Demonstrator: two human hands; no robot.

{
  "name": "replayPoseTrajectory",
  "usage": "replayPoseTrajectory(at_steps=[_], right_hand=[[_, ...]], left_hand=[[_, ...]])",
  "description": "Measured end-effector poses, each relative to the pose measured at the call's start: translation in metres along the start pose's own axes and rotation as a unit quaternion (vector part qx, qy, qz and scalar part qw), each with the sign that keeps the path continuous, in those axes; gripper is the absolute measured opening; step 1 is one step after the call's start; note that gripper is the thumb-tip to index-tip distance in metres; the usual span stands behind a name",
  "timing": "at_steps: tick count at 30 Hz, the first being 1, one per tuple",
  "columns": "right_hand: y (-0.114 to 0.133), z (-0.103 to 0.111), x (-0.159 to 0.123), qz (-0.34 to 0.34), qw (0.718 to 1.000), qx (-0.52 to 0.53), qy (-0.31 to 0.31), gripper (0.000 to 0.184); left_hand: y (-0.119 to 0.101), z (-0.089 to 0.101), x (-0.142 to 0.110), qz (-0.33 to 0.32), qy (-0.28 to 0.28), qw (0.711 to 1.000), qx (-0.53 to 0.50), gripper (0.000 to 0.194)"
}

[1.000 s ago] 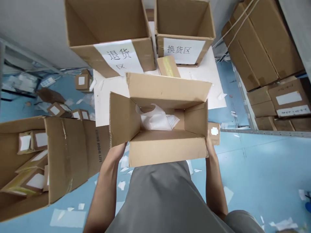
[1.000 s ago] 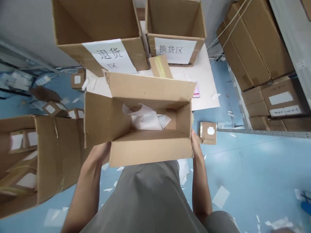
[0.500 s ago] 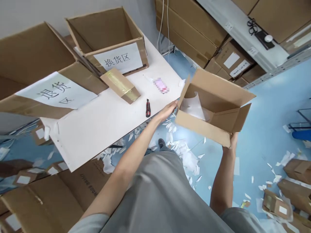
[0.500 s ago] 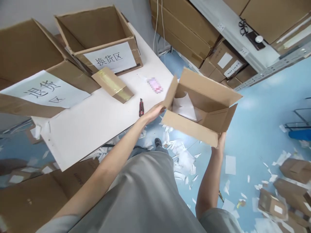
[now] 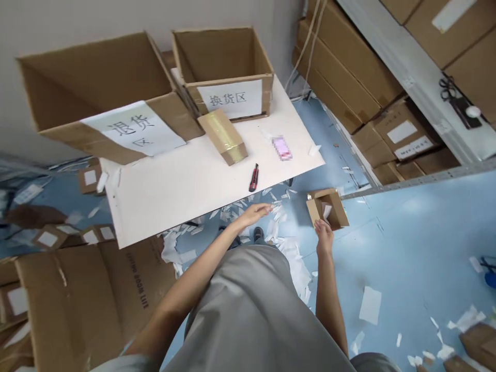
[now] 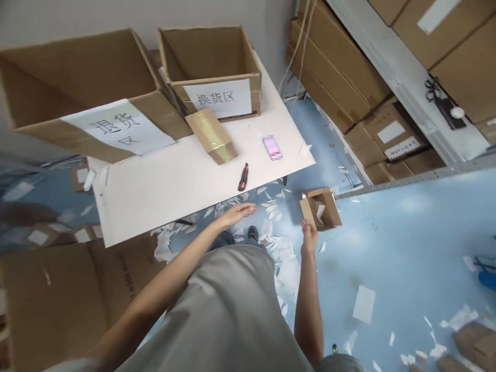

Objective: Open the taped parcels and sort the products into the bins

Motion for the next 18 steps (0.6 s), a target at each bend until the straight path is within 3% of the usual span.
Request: replayPoseTrajectory(at_steps=[5,9,12,14,18], right_hand=[[0.035,-0.137,-0.019,0.067,0.972,-0.032,0.222,0.064],[0.063,-0.236,-0.046,0.153,0.927,-0.102,0.326,0.068],[0.088,-0.307,-0.066,0.243,0.885,-0.196,0.345,0.081],[0.111,-0.358,-0.077,0.301,0.853,-0.268,0.331,0.1],[0.156,-0.456,-0.092,0.332,0.808,-0.398,0.281,0.142]], left_hand=[[0.01,0.073,-0.059,0.007,-0.133,0.986,-0.097,0.09],[0.016,0.125,-0.105,-0.004,-0.225,0.962,-0.156,0.089],[0.021,0.161,-0.131,-0.014,-0.277,0.942,-0.187,0.087],[0.023,0.183,-0.142,-0.018,-0.297,0.933,-0.205,0.087],[0.018,0.223,-0.151,-0.014,-0.296,0.931,-0.213,0.091]])
Point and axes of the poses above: each hand's wrist, its own x-axis towards the middle knuckle, its own z-axis out of the back of the hand, y = z × x, the point moved 2 cm from there along x, towards the middle knuckle, and after that the axes turned 1 degree about z, right-handed, at the moved point
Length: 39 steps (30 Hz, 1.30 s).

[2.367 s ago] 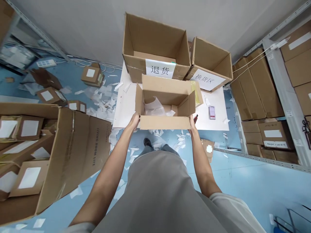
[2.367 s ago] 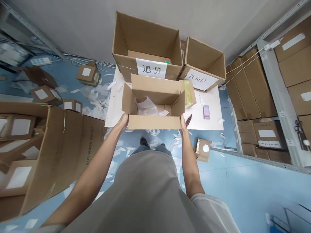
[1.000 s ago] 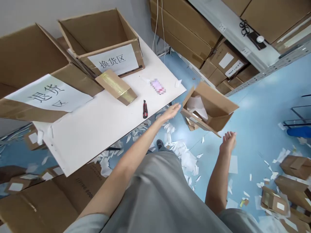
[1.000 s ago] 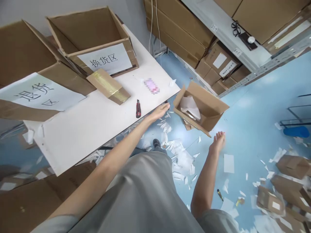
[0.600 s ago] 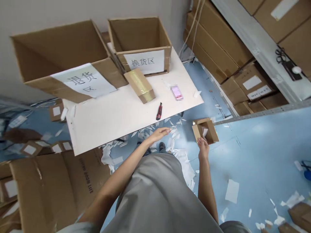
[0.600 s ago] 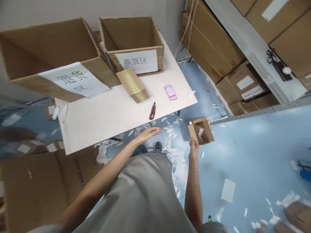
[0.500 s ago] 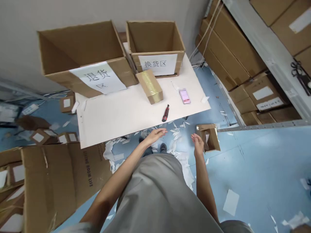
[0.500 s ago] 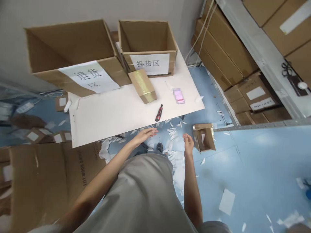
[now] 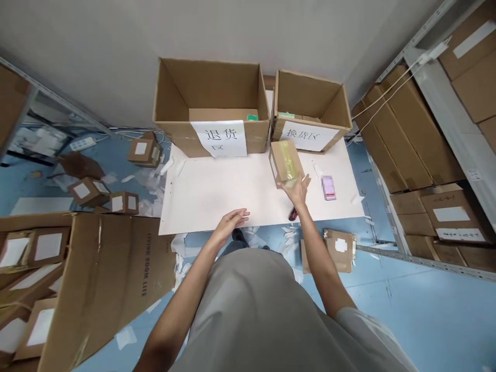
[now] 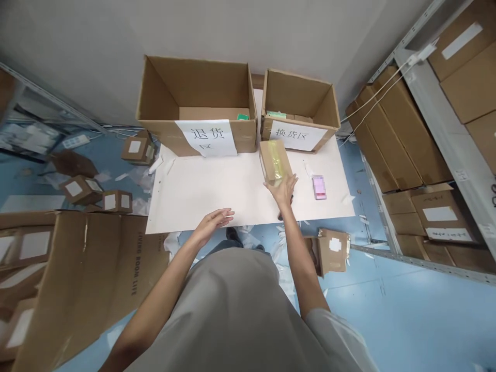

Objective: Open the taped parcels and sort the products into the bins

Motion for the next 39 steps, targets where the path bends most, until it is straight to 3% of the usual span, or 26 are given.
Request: replayPoseTrajectory(at_steps=[4,6,9,13,17,22,25,27,30,34,36,39], right_hand=[[0.04,-0.015,0.054,-0.102,0.99,-0.08,0.059,0.16],[0.043,-0.02,0.066,-0.14,0.983,-0.093,0.073,0.165],[0.037,-0.024,0.07,-0.137,0.985,-0.092,0.048,0.162],[0.022,-0.024,0.055,-0.056,0.992,-0.112,0.02,0.142],[0.009,-0.031,0.023,0.107,0.981,-0.144,0.076,0.138],[0.006,-0.052,-0.017,0.281,0.911,-0.164,0.252,0.138],[0.009,-0.063,-0.028,0.328,0.868,-0.188,0.323,0.136],[0.007,-0.067,-0.031,0.345,0.859,-0.182,0.332,0.136],[-0.013,-0.068,-0.033,0.314,0.892,-0.124,0.3,0.146],[-0.061,-0.074,-0.046,0.149,0.955,0.013,0.256,0.165],[-0.08,-0.082,-0.059,0.088,0.958,0.08,0.261,0.154],[-0.091,-0.098,-0.076,0.074,0.949,0.148,0.269,0.113]], left_hand=[[-0.024,0.025,0.016,-0.014,0.033,0.999,0.012,0.085],[-0.032,0.036,0.023,-0.021,0.048,0.999,0.015,0.08],[-0.036,0.051,0.03,-0.022,0.055,0.998,0.004,0.076],[-0.031,0.067,0.04,-0.015,0.044,0.999,-0.012,0.077],[-0.022,0.088,0.057,-0.021,-0.009,1.0,0.002,0.083],[-0.008,0.106,0.085,-0.019,-0.093,0.991,0.093,0.111],[0.006,0.103,0.092,-0.023,-0.047,0.988,0.143,0.125],[0.018,0.098,0.09,-0.036,-0.009,0.99,0.133,0.128],[0.036,0.094,0.085,-0.048,-0.016,0.993,0.11,0.129],[0.054,0.091,0.088,-0.044,-0.041,0.991,0.121,0.12],[0.061,0.089,0.096,-0.038,-0.06,0.988,0.136,0.112],[0.068,0.087,0.106,-0.013,-0.097,0.983,0.157,0.095]])
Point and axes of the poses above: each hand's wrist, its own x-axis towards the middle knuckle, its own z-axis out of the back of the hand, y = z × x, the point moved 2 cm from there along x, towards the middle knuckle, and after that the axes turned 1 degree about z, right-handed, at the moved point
